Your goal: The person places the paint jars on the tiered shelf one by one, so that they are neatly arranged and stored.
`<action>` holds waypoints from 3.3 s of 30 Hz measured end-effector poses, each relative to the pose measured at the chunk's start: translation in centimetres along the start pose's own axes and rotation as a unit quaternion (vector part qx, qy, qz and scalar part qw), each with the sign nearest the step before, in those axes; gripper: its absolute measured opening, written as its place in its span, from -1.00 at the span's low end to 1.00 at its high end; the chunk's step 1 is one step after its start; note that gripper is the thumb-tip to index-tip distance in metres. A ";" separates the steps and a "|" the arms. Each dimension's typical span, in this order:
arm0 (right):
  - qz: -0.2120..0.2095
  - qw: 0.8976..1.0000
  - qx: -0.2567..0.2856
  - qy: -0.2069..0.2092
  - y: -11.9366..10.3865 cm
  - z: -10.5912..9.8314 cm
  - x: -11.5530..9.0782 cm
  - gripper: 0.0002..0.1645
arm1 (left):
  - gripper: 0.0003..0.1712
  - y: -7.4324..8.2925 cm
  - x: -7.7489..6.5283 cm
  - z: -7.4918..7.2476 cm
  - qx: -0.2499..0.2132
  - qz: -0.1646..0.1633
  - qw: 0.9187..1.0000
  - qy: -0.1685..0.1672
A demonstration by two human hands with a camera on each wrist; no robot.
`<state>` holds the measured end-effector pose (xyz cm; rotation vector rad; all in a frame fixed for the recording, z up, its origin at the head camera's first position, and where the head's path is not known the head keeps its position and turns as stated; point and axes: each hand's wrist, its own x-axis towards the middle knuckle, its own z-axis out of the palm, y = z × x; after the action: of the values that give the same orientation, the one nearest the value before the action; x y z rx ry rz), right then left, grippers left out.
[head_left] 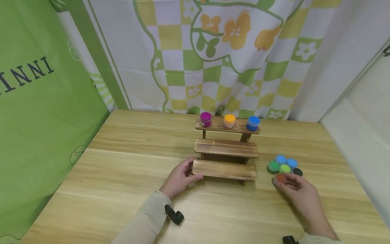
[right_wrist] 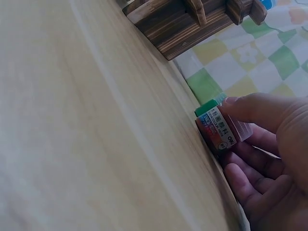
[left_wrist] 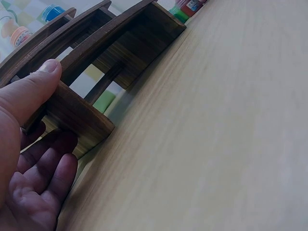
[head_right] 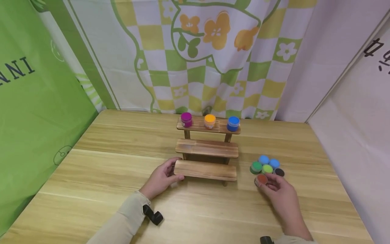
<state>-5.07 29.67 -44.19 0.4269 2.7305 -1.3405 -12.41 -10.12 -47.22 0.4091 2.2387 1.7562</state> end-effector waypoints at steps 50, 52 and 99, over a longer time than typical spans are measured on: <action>-0.235 0.953 0.131 0.143 -8.0 2.4 -0.4 -0.61 | -0.19 0.3 0.2 0.1 -0.010 -0.008 1.000 -0.008; -0.242 0.951 0.134 0.142 -8.5 2.6 -0.3 -0.62 | -0.20 0.3 0.2 0.1 -0.007 -0.009 1.000 -0.008; -0.331 0.943 0.011 0.021 -16.4 7.8 3.6 -0.57 | -0.18 -0.2 0.4 -0.1 -0.009 -0.006 1.000 -0.006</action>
<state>-13.51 14.75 -37.09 -0.5285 3.0221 -1.4773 -12.80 -10.12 -47.38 0.3996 2.2114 1.7625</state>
